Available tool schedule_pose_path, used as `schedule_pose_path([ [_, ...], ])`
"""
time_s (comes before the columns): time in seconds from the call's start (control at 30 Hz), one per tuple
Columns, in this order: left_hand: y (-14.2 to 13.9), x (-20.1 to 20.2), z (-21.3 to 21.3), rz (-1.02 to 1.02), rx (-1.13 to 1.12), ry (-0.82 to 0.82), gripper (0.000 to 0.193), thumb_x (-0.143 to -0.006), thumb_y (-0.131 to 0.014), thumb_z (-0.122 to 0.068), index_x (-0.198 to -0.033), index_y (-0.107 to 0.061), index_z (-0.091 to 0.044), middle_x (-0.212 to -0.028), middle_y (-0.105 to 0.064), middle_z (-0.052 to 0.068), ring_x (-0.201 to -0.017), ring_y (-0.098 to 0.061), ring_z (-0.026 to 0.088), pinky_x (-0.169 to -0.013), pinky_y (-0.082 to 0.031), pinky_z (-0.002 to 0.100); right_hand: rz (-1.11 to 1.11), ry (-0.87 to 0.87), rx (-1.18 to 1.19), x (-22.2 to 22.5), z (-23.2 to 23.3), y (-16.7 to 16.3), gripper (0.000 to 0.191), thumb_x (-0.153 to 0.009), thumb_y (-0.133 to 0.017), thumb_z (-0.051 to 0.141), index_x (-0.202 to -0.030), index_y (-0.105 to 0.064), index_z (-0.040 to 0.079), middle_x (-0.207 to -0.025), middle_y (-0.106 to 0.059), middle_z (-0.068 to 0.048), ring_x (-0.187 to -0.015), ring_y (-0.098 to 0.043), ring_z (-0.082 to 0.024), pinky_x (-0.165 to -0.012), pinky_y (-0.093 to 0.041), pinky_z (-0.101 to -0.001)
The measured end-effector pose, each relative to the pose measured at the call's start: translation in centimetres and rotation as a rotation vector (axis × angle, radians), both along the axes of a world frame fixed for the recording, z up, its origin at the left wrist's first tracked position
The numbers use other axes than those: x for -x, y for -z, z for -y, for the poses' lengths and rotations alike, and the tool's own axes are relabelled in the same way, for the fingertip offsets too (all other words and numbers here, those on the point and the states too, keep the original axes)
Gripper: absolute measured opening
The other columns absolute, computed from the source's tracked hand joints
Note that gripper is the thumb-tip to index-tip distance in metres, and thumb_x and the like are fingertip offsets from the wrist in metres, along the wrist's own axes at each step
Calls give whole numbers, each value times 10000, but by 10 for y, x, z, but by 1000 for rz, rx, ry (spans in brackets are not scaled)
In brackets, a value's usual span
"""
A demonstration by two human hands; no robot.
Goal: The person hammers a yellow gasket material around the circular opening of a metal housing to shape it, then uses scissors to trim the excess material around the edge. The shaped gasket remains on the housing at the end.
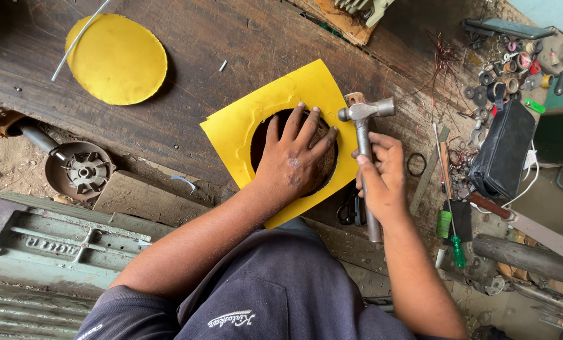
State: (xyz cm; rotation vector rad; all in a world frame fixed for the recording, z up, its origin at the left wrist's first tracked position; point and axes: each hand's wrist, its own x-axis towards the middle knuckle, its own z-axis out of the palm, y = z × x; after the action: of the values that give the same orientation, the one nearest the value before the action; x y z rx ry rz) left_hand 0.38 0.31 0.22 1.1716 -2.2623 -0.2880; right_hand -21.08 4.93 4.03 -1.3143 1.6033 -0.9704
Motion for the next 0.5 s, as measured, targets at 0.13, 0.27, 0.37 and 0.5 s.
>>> schedule_pose_path([
  [0.13,2,0,1,-19,-14,13,583,-881,-671,-317,-1448,-574,-224,-1524,-447,206,-1443,-383,438,-1072,-362,688,3,7,-90,5,6,-2,437,-1005,-546,12,-1411,-391,55,-1108,-656,-135,-601,-536,-67,-460,-429,-209],
  [0.27,3,1,0,-38,-8,10,570,-882,-671,-325,-1434,-587,-211,-1515,-452,213,-1436,-389,441,-1064,-367,687,-18,-17,-90,9,11,-6,442,-1008,-545,17,-1420,-394,60,-1122,-654,-132,-607,-534,-67,-466,-432,-210],
  [0.37,4,2,1,-35,12,4,551,-886,-671,-326,-1419,-600,-206,-1516,-458,213,-1437,-395,438,-1071,-371,681,-78,-10,-149,10,18,-9,447,-993,-556,27,-1408,-398,68,-1116,-661,-123,-596,-530,-69,-447,-431,-216],
  [0.5,3,3,2,-36,18,-2,547,-890,-670,-318,-1421,-609,-203,-1504,-464,216,-1424,-400,438,-1059,-372,683,-65,-28,-126,12,21,-15,430,-1005,-550,34,-1405,-396,68,-1098,-659,-134,-593,-528,-71,-448,-423,-216],
])
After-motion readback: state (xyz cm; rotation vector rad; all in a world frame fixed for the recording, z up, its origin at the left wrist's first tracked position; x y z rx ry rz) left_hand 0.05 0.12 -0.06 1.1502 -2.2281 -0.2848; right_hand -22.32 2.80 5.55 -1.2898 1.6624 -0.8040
